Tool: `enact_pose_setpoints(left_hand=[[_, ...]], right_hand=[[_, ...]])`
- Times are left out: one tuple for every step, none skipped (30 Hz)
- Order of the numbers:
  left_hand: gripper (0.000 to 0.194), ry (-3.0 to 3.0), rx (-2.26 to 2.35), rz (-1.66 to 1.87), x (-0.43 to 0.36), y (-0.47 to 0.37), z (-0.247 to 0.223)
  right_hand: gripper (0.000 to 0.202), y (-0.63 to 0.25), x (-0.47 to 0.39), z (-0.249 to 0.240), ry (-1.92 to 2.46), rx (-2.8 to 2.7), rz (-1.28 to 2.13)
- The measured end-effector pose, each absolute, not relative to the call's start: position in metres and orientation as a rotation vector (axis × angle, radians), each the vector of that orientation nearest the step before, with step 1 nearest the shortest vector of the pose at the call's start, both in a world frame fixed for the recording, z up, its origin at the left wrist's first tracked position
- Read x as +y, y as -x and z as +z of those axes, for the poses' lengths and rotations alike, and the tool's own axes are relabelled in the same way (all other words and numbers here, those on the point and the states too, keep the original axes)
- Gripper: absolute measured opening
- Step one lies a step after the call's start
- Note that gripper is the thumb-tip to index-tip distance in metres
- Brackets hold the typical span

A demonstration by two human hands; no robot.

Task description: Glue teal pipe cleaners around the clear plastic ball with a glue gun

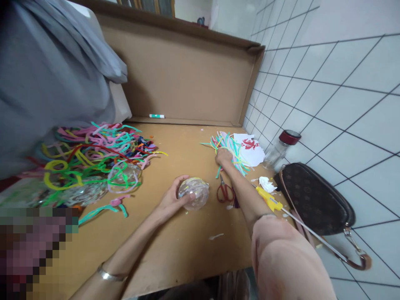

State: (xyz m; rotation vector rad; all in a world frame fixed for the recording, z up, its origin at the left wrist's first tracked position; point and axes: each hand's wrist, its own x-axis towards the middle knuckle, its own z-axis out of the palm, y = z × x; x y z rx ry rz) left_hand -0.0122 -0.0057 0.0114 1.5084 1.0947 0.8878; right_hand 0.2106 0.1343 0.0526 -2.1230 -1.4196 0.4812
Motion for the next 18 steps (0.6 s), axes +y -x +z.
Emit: enact_pose_setpoints(left_hand=[[0.074, -1.508, 1.093, 0.874, -0.007, 0.012, 0.013], [0.074, -1.507, 1.091, 0.861, -0.007, 0.012, 0.015], [0.073, -1.506, 1.088, 0.85, -0.008, 0.011, 0.017], [0.072, -1.497, 1.083, 0.855, -0.009, 0.011, 0.019], [0.072, -1.489, 1.071, 0.861, -0.01, 0.012, 0.021], [0.071, -1.488, 1.038, 0.876, -0.01, 0.013, 0.021], [0.071, -1.495, 1.017, 0.879, -0.01, 0.014, 0.022], [0.071, -1.501, 1.005, 0.88, -0.01, 0.015, 0.022], [0.072, -1.504, 0.994, 0.875, -0.009, 0.016, 0.023], [0.073, -1.503, 0.99, 0.862, -0.009, 0.017, 0.023], [0.074, -1.501, 0.987, 0.849, -0.008, 0.018, 0.023], [0.074, -1.5, 0.98, 0.842, -0.008, 0.019, 0.024], [0.075, -1.5, 0.966, 0.84, -0.008, 0.02, 0.025], [0.076, -1.499, 0.945, 0.842, -0.008, 0.02, 0.026], [0.076, -1.497, 0.919, 0.847, -0.008, 0.021, 0.027], [0.077, -1.494, 0.888, 0.849, -0.009, 0.021, 0.028], [0.077, -1.487, 0.865, 0.839, -0.009, 0.022, 0.029], [0.077, -1.488, 0.846, 0.831, -0.01, 0.022, 0.029]], right_hand=[[0.036, -0.214, 0.136, 0.061, 2.081, -1.391, 0.517], [0.033, -0.218, 0.137, 0.069, 2.027, -1.357, 0.541], [0.027, -0.221, 0.138, 0.078, 1.968, -1.32, 0.559], [0.025, -0.223, 0.138, 0.085, 1.911, -1.282, 0.583], [0.024, -0.224, 0.138, 0.092, 1.861, -1.247, 0.618], [0.022, -0.225, 0.136, 0.096, 1.81, -1.218, 0.656], [0.017, -0.225, 0.133, 0.099, 1.761, -1.192, 0.689], [0.012, -0.224, 0.129, 0.1, 1.709, -1.165, 0.716], [0.008, -0.222, 0.125, 0.1, 1.657, -1.137, 0.745], [0.005, -0.22, 0.121, 0.1, 1.606, -1.106, 0.777], [0.004, -0.217, 0.116, 0.099, 1.557, -1.072, 0.812], [0.005, -0.215, 0.111, 0.099, 1.511, -1.039, 0.853], [0.008, -0.211, 0.105, 0.098, 1.468, -1.01, 0.899], [0.01, -0.208, 0.098, 0.097, 1.426, -0.988, 0.942], [0.013, -0.203, 0.089, 0.094, 1.388, -0.974, 0.981], [0.014, -0.198, 0.08, 0.091, 1.351, -0.971, 1.016], [0.015, -0.192, 0.069, 0.085, 1.317, -0.972, 1.036], [0.014, -0.186, 0.058, 0.078, 1.29, -0.979, 1.049]])
